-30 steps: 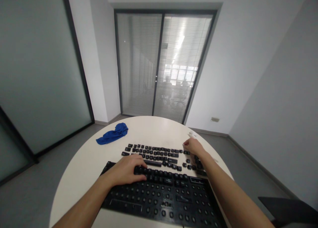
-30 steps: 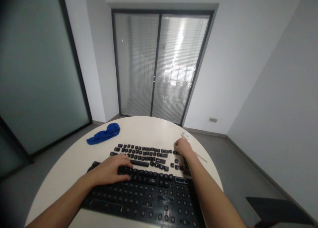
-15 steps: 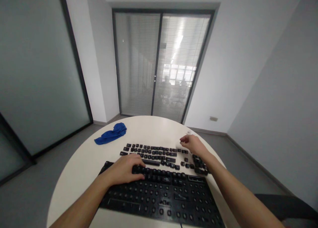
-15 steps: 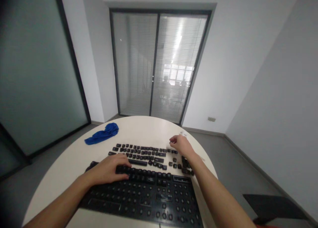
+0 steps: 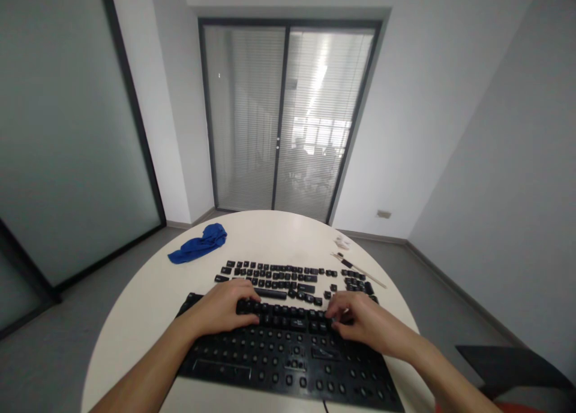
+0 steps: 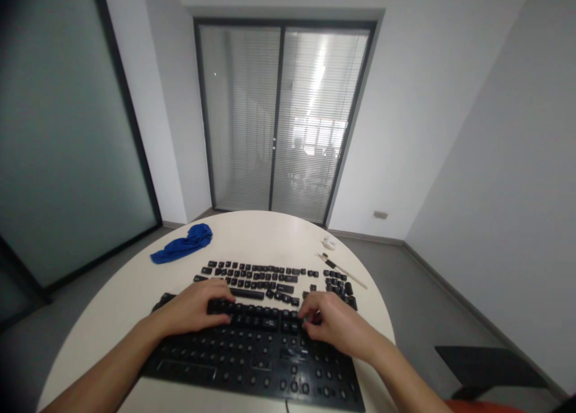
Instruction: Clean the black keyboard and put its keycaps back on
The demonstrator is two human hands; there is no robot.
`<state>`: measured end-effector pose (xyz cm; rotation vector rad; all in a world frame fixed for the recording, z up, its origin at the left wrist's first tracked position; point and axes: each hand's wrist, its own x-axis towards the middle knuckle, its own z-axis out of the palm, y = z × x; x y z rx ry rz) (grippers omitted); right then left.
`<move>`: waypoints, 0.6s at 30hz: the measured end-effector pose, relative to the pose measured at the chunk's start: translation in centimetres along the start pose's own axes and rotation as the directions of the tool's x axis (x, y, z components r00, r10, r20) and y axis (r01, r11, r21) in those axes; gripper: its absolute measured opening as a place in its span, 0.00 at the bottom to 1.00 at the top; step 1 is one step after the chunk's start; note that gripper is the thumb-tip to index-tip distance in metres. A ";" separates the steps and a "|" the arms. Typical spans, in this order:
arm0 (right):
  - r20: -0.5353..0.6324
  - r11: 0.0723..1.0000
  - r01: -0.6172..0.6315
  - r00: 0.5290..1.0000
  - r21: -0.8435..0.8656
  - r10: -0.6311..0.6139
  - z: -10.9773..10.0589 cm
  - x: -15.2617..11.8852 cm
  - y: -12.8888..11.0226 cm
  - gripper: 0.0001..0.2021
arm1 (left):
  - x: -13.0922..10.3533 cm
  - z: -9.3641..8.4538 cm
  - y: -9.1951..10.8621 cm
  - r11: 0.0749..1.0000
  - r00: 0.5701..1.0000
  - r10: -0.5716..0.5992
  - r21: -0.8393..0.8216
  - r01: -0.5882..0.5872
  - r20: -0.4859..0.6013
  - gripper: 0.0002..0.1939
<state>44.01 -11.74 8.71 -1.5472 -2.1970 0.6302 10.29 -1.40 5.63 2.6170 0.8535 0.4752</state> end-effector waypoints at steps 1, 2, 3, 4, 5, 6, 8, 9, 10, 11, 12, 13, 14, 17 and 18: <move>-0.003 1.000 -0.018 1.000 0.004 0.018 0.1 -0.3 0.1 0.10 | 0.0 0.1 -0.1 1.000 1.000 0.002 0.000 -0.002 -0.001 0.13; -0.008 0.999 -0.041 0.999 0.005 0.041 0.2 -0.4 0.2 0.10 | 0.0 0.1 -0.2 1.000 1.000 0.005 0.001 -0.005 -0.004 0.13; -0.008 0.998 -0.058 0.998 0.008 0.058 0.3 -0.5 0.3 0.10 | 0.0 0.2 -0.2 1.000 1.000 0.007 0.001 -0.007 -0.007 0.13; -0.006 0.998 -0.067 0.998 0.011 0.067 0.4 -0.6 0.3 0.09 | -0.1 0.2 -0.2 1.000 1.000 0.009 0.000 -0.009 -0.009 0.13; -0.004 0.997 -0.071 0.997 0.014 0.071 0.4 -0.6 0.3 0.09 | -0.1 0.2 -0.2 1.000 1.000 0.008 -0.003 -0.008 -0.008 0.13; -0.001 0.997 -0.071 0.997 0.015 0.071 0.4 -0.6 0.3 0.09 | -0.1 0.2 -0.2 1.000 1.000 0.007 -0.004 -0.007 -0.007 0.13; 0.004 0.998 -0.059 0.998 0.009 0.059 0.4 -0.6 0.2 0.08 | -0.1 0.1 -0.1 1.000 1.000 0.003 -0.007 -0.003 -0.005 0.12; 0.005 0.999 -0.048 0.999 0.001 0.048 0.4 -0.6 0.2 0.08 | -0.1 0.1 -0.1 1.000 1.000 0.003 -0.008 -0.003 -0.004 0.12; 0.006 0.999 -0.036 0.999 -0.006 0.036 0.4 -0.5 0.1 0.08 | -0.1 0.1 -0.1 1.000 1.000 0.003 -0.008 -0.003 -0.003 0.12; 0.006 1.000 -0.027 1.000 -0.012 0.027 0.4 -0.5 0.1 0.07 | -0.1 0.0 0.0 1.000 1.000 0.002 -0.006 -0.002 -0.003 0.12; 0.009 1.000 -0.023 1.000 -0.015 0.024 0.4 -0.5 0.0 0.07 | 0.0 0.1 -0.1 1.000 1.000 0.002 -0.005 -0.002 -0.003 0.12; 0.012 1.000 -0.026 1.000 -0.016 0.026 0.4 -0.5 0.0 0.07 | 0.0 0.1 -0.1 1.000 1.000 0.003 -0.004 -0.003 -0.004 0.12; 0.016 0.999 -0.031 0.999 -0.015 0.031 0.4 -0.4 0.0 0.07 | 0.0 0.1 -0.1 1.000 1.000 0.003 -0.002 -0.003 -0.006 0.12; 0.027 0.999 -0.037 0.999 -0.018 0.037 0.3 -0.4 -0.1 0.07 | 0.0 0.1 -0.1 1.000 1.000 0.006 -0.003 -0.006 -0.010 0.12; 0.029 0.999 -0.035 0.999 -0.019 0.036 0.3 -0.4 -0.1 0.07 | 0.0 0.0 -0.1 1.000 1.000 0.006 -0.003 -0.006 -0.008 0.12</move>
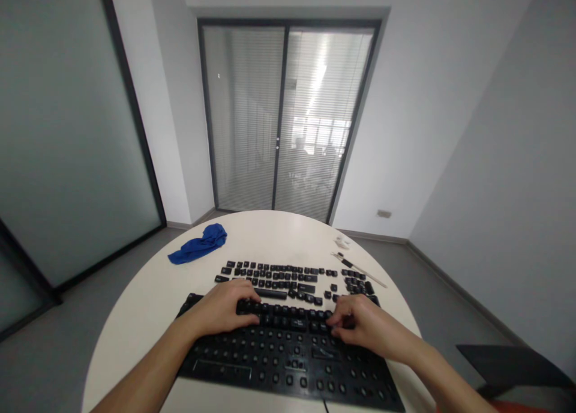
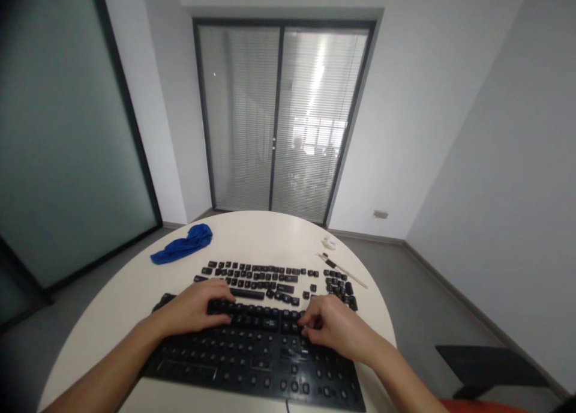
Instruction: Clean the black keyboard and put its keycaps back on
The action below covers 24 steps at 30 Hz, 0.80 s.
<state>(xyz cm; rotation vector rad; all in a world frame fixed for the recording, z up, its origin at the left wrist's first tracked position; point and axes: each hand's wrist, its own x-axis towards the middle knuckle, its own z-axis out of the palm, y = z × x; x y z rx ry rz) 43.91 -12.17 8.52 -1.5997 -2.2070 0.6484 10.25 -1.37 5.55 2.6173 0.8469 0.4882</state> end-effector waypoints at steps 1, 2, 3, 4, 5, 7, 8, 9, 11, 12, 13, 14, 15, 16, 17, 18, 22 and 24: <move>0.000 1.000 0.000 1.000 -0.001 0.000 0.0 0.0 0.0 0.07 | 0.0 0.0 0.0 1.000 1.000 -0.002 0.000 0.002 0.002 0.12; 0.001 1.000 -0.001 1.000 -0.002 0.001 0.0 0.0 0.0 0.08 | 0.0 -0.1 0.1 1.000 1.000 -0.005 0.000 0.005 0.005 0.12; -0.001 1.000 -0.003 1.000 -0.003 0.003 0.0 0.0 0.0 0.08 | 0.0 -0.1 0.1 1.000 1.000 -0.008 0.001 0.008 0.006 0.12; -0.002 1.000 -0.005 1.000 -0.007 0.005 0.0 0.0 0.0 0.08 | 0.0 -0.1 0.1 1.000 1.000 -0.009 0.001 0.009 0.007 0.12; -0.004 1.000 -0.006 1.000 -0.013 0.006 0.0 0.0 0.0 0.08 | 0.0 -0.1 0.1 1.000 1.000 -0.009 0.001 0.009 0.007 0.12; -0.005 1.000 -0.004 1.000 -0.023 0.004 0.1 0.0 0.1 0.08 | 0.0 -0.1 0.1 1.000 1.000 -0.008 -0.002 0.008 0.008 0.13; -0.005 1.000 -0.004 1.000 -0.024 0.004 0.1 0.0 0.1 0.08 | 0.0 -0.1 0.0 1.000 1.000 -0.007 -0.003 0.007 0.008 0.13; -0.005 1.000 -0.005 1.000 -0.024 0.005 0.1 0.0 0.1 0.08 | 0.0 0.0 0.0 1.000 1.000 -0.007 -0.003 0.007 0.008 0.13; -0.007 1.000 -0.008 1.000 -0.016 0.008 0.0 -0.1 0.0 0.08 | 0.0 -0.1 0.0 1.000 1.000 -0.007 -0.002 0.007 0.007 0.13; -0.011 1.000 -0.009 1.000 -0.011 0.009 0.0 -0.1 0.0 0.08 | 0.0 -0.1 0.1 1.000 1.000 -0.006 -0.002 0.006 0.006 0.12; -0.014 1.000 -0.011 1.000 -0.008 0.011 0.0 -0.2 -0.1 0.08 | 0.0 -0.1 0.1 1.000 1.000 -0.006 -0.002 0.006 0.006 0.12; -0.016 1.000 -0.014 1.000 -0.007 0.014 0.0 -0.2 -0.2 0.08 | 0.0 -0.1 0.1 1.000 1.000 -0.006 -0.002 0.006 0.006 0.13; -0.017 1.000 -0.018 1.000 -0.007 0.018 -0.1 -0.3 -0.3 0.08 | 0.0 -0.2 0.2 1.000 1.000 -0.007 -0.004 0.007 0.006 0.13; -0.016 1.000 -0.023 1.000 -0.008 0.023 -0.1 -0.3 -0.3 0.08 | 0.0 -0.2 0.2 1.000 1.000 -0.008 -0.007 0.008 0.009 0.13; -0.013 1.000 -0.029 0.999 -0.011 0.029 -0.1 -0.3 -0.4 0.08 | 0.0 -0.2 0.3 1.000 1.000 -0.010 -0.007 0.010 0.010 0.13; -0.012 0.999 -0.034 0.999 -0.012 0.034 -0.2 -0.3 -0.5 0.08 | 0.0 -0.2 0.3 1.000 1.000 -0.011 -0.007 0.011 0.012 0.13; -0.012 0.999 -0.040 0.999 -0.016 0.040 -0.1 -0.3 -0.5 0.08 | 0.0 -0.2 0.3 1.000 1.000 -0.009 -0.004 0.009 0.011 0.12; -0.016 0.999 -0.038 0.999 -0.017 0.037 0.0 -0.3 -0.3 0.08 | 0.0 -0.2 0.2 1.000 1.000 -0.006 -0.004 0.006 0.008 0.12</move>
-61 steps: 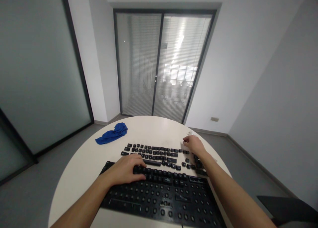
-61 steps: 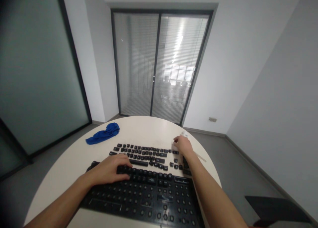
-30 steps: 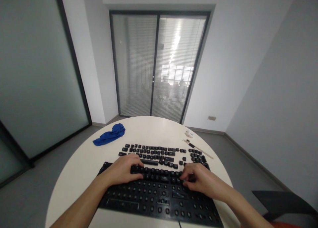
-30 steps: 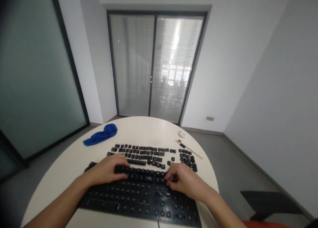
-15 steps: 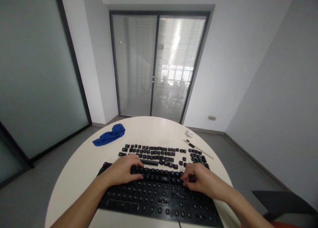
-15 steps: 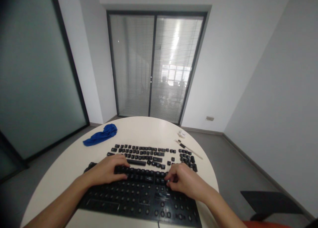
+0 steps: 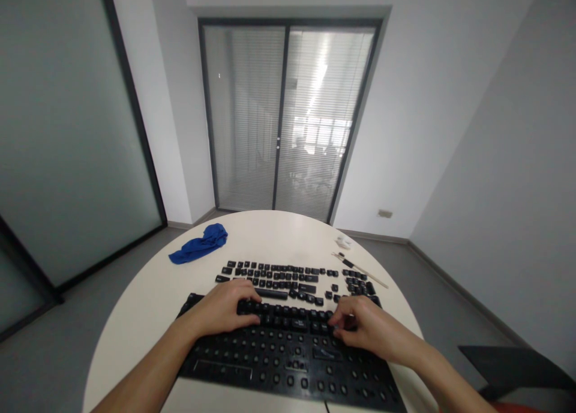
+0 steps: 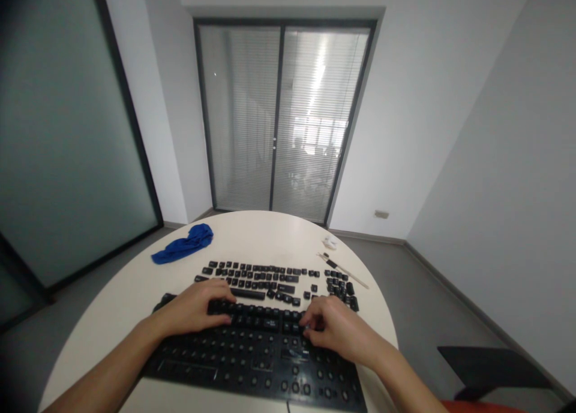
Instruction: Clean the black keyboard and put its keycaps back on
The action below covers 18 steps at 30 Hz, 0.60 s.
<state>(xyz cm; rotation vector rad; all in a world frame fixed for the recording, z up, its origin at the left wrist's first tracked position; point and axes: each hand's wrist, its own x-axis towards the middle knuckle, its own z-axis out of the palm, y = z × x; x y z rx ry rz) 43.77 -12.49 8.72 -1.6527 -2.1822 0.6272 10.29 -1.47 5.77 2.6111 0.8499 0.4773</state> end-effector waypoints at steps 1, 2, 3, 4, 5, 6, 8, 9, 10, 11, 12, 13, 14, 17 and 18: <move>0.001 1.000 -0.001 1.000 0.000 0.001 0.0 0.0 0.1 0.08 | 0.0 0.0 -0.1 1.000 1.000 0.001 0.002 -0.001 -0.001 0.12; 0.003 1.000 -0.004 1.000 -0.001 0.004 0.1 0.1 0.2 0.08 | 0.0 0.1 -0.1 1.000 1.000 0.002 0.003 -0.002 -0.001 0.12; 0.007 1.000 -0.009 1.000 0.001 0.009 0.1 0.1 0.2 0.08 | 0.0 0.1 -0.2 1.000 1.000 0.003 0.005 -0.003 -0.003 0.12; 0.012 1.000 -0.016 1.000 0.004 0.016 0.1 0.1 0.2 0.08 | 0.0 0.2 -0.2 1.000 1.000 0.005 0.006 -0.005 -0.005 0.12; 0.015 1.000 -0.024 1.000 0.011 0.024 0.2 0.1 0.2 0.08 | 0.0 0.2 -0.2 1.000 1.000 0.008 0.006 -0.008 -0.007 0.12; 0.014 0.999 -0.031 0.999 0.017 0.031 0.1 0.1 0.2 0.08 | 0.0 0.2 -0.3 1.000 1.000 0.011 0.004 -0.011 -0.008 0.12; 0.013 0.999 -0.038 0.999 0.028 0.038 0.1 0.1 0.0 0.07 | -0.1 0.2 -0.2 1.000 1.000 0.014 0.002 -0.014 -0.008 0.12; 0.014 0.999 -0.036 0.999 0.028 0.036 0.1 0.1 0.0 0.07 | 0.0 0.2 -0.2 1.000 1.000 0.013 0.002 -0.013 -0.006 0.12; 0.014 0.999 -0.028 1.000 0.025 0.028 0.0 0.1 0.0 0.07 | 0.0 0.2 -0.2 1.000 1.000 0.012 0.002 -0.012 -0.005 0.12; 0.013 1.000 -0.016 1.000 0.020 0.016 0.0 0.1 0.0 0.06 | 0.0 0.1 -0.2 1.000 1.000 0.011 0.002 -0.011 -0.005 0.12; 0.013 1.000 -0.001 1.000 0.014 0.001 0.0 0.2 0.1 0.05 | 0.0 0.1 -0.1 1.000 1.000 0.011 0.002 -0.011 -0.007 0.13; 0.012 1.000 0.012 1.000 0.008 -0.012 0.0 0.2 0.1 0.05 | 0.0 0.1 -0.1 1.000 1.000 0.012 0.002 -0.012 -0.008 0.13; 0.012 1.000 0.019 1.000 0.004 -0.019 -0.1 0.3 0.2 0.05 | 0.0 0.1 -0.2 1.000 1.000 0.014 0.000 -0.014 -0.008 0.13; 0.034 1.000 0.007 0.999 0.009 -0.007 -0.1 0.6 0.5 0.05 | 0.0 0.2 -0.3 1.000 1.000 0.020 -0.005 -0.020 -0.008 0.13; 0.048 1.000 -0.003 0.999 0.011 0.002 -0.1 0.8 0.5 0.05 | 0.0 0.2 -0.3 1.000 1.000 0.022 -0.007 -0.022 -0.007 0.13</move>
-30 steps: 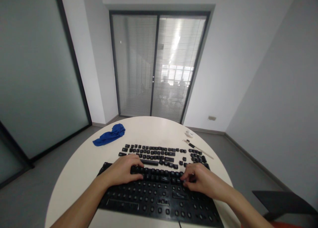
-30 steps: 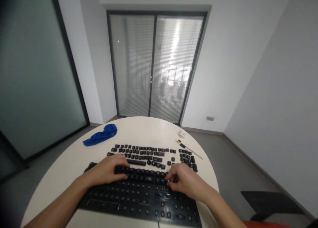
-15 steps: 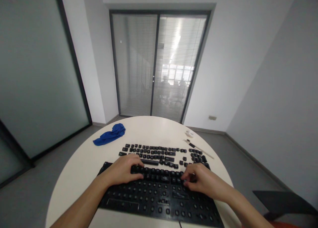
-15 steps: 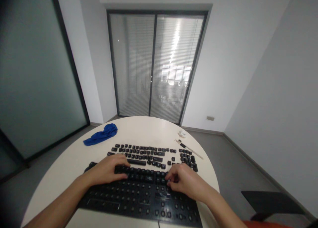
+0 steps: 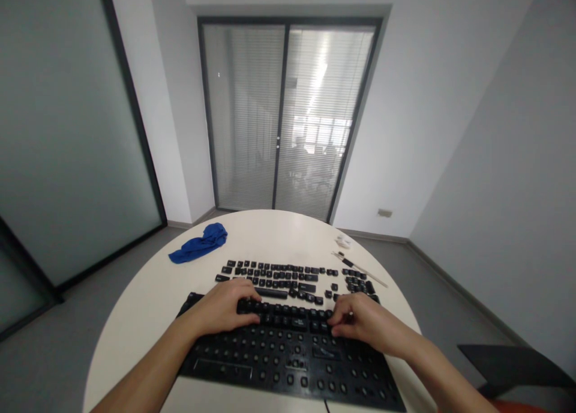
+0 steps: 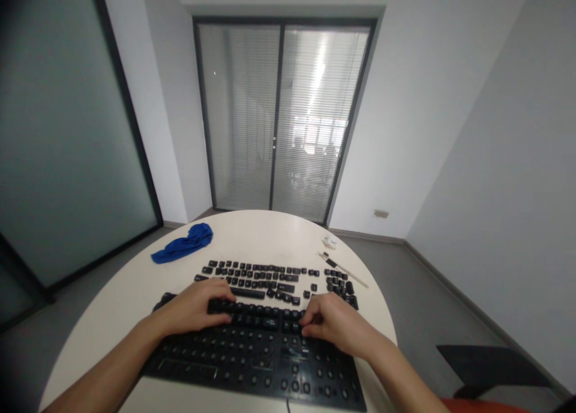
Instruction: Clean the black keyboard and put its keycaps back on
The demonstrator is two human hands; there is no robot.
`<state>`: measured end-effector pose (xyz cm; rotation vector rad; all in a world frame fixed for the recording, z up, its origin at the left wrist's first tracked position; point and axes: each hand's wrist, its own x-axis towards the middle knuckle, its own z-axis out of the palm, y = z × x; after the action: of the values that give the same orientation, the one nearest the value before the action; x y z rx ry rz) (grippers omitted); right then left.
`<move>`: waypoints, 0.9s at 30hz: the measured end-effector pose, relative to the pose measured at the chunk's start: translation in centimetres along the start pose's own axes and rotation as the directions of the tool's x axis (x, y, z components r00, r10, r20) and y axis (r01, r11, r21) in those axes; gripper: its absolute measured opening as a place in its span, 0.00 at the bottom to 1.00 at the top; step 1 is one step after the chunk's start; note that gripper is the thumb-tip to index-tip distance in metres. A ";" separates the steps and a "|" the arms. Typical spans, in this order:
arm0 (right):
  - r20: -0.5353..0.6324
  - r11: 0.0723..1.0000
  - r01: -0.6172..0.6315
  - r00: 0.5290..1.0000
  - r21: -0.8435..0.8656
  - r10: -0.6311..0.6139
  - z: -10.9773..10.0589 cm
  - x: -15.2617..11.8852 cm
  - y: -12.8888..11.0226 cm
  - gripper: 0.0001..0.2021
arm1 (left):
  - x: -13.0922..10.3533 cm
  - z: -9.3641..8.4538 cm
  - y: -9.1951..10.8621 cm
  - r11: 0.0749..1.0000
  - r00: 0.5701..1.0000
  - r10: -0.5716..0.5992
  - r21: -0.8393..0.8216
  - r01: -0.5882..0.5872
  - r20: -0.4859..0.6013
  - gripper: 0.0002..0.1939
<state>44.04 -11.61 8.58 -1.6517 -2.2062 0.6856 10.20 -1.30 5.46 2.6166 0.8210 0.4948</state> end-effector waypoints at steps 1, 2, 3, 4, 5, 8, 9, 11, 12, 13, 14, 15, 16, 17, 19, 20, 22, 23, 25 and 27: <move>0.013 1.000 -0.007 1.000 0.001 0.007 0.0 0.1 0.0 0.05 | 0.0 0.0 0.0 1.000 1.000 0.001 -0.002 -0.001 0.001 0.13; 0.024 1.000 -0.010 1.000 0.001 0.010 -0.1 0.2 0.0 0.05 | 0.0 0.0 0.0 1.000 1.000 0.001 -0.002 -0.001 0.001 0.13; 0.031 1.000 -0.012 0.999 0.000 0.012 -0.1 0.3 0.0 0.05 | 0.0 0.0 0.0 1.000 1.000 0.000 -0.003 0.000 0.001 0.13; 0.036 1.000 -0.012 0.999 -0.003 0.013 -0.1 0.4 0.0 0.04 | 0.0 0.0 0.1 1.000 1.000 -0.003 -0.001 0.003 0.000 0.13; 0.038 1.000 -0.014 0.999 -0.007 0.014 -0.1 0.4 0.0 0.04 | 0.0 -0.1 0.1 1.000 1.000 -0.007 0.001 0.007 0.000 0.13; 0.038 1.000 -0.031 0.999 0.003 0.031 -0.1 0.6 0.0 0.04 | 0.0 -0.2 0.3 1.000 1.000 -0.022 0.004 0.022 0.010 0.13; 0.037 0.999 -0.040 0.999 0.011 0.039 -0.1 0.6 0.0 0.04 | 0.0 -0.3 0.3 1.000 1.000 -0.026 0.004 0.026 0.013 0.13; 0.035 0.998 -0.052 0.998 0.028 0.051 -0.1 0.7 0.1 0.04 | 0.0 -0.3 0.3 1.000 1.000 -0.026 0.003 0.026 0.013 0.13; 0.035 0.998 -0.054 0.998 0.031 0.053 -0.1 0.7 0.1 0.04 | 0.0 -0.3 0.3 1.000 1.000 -0.023 0.002 0.023 0.009 0.13; 0.035 0.998 -0.054 0.998 0.032 0.053 -0.1 0.8 0.2 0.04 | 0.0 -0.3 0.3 1.000 1.000 -0.018 0.003 0.018 0.006 0.13; 0.035 0.998 -0.056 0.998 0.035 0.055 -0.1 0.8 0.2 0.04 | 0.0 -0.2 0.3 1.000 1.000 -0.014 0.004 0.014 0.003 0.13; 0.035 0.998 -0.057 0.998 0.039 0.056 -0.2 0.9 0.2 0.04 | 0.0 -0.2 0.3 1.000 1.000 -0.011 0.006 0.011 0.000 0.13; 0.037 0.997 -0.059 0.998 0.044 0.058 -0.2 0.9 0.3 0.04 | 0.0 -0.2 0.2 1.000 1.000 -0.009 0.008 0.009 -0.002 0.13; 0.042 0.997 -0.063 0.997 0.051 0.060 -0.2 1.0 0.3 0.05 | 0.0 -0.2 0.2 1.000 1.000 -0.008 0.010 0.008 -0.003 0.13; 0.052 0.996 -0.071 0.996 0.061 0.068 -0.2 1.0 0.3 0.05 | 0.0 -0.2 0.2 1.000 1.000 -0.007 0.013 0.007 0.000 0.13; 0.057 0.995 -0.076 0.996 0.063 0.073 -0.3 1.0 0.3 0.05 | 0.0 -0.2 0.2 1.000 1.000 -0.007 0.014 0.007 0.000 0.13; 0.063 0.994 -0.085 0.995 0.063 0.081 -0.3 1.1 0.2 0.05 | 0.0 -0.2 0.1 1.000 1.000 -0.008 0.015 0.008 0.000 0.13; 0.064 0.994 -0.085 0.995 0.062 0.081 -0.3 1.1 0.2 0.05 | 0.0 -0.2 0.1 1.000 1.000 -0.009 0.015 0.009 0.000 0.13; 0.065 0.995 -0.081 0.995 0.060 0.077 -0.3 1.1 0.2 0.05 | 0.0 -0.2 0.2 1.000 1.000 -0.013 0.015 0.013 0.000 0.13; 0.064 0.995 -0.081 0.995 0.064 0.076 -0.3 1.1 0.2 0.05 | 0.0 -0.3 0.3 1.000 1.000 -0.017 0.015 0.017 0.002 0.12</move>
<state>44.05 -10.41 8.64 -1.7134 -2.1445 0.8326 10.23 -1.47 5.81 2.6209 0.8481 0.4830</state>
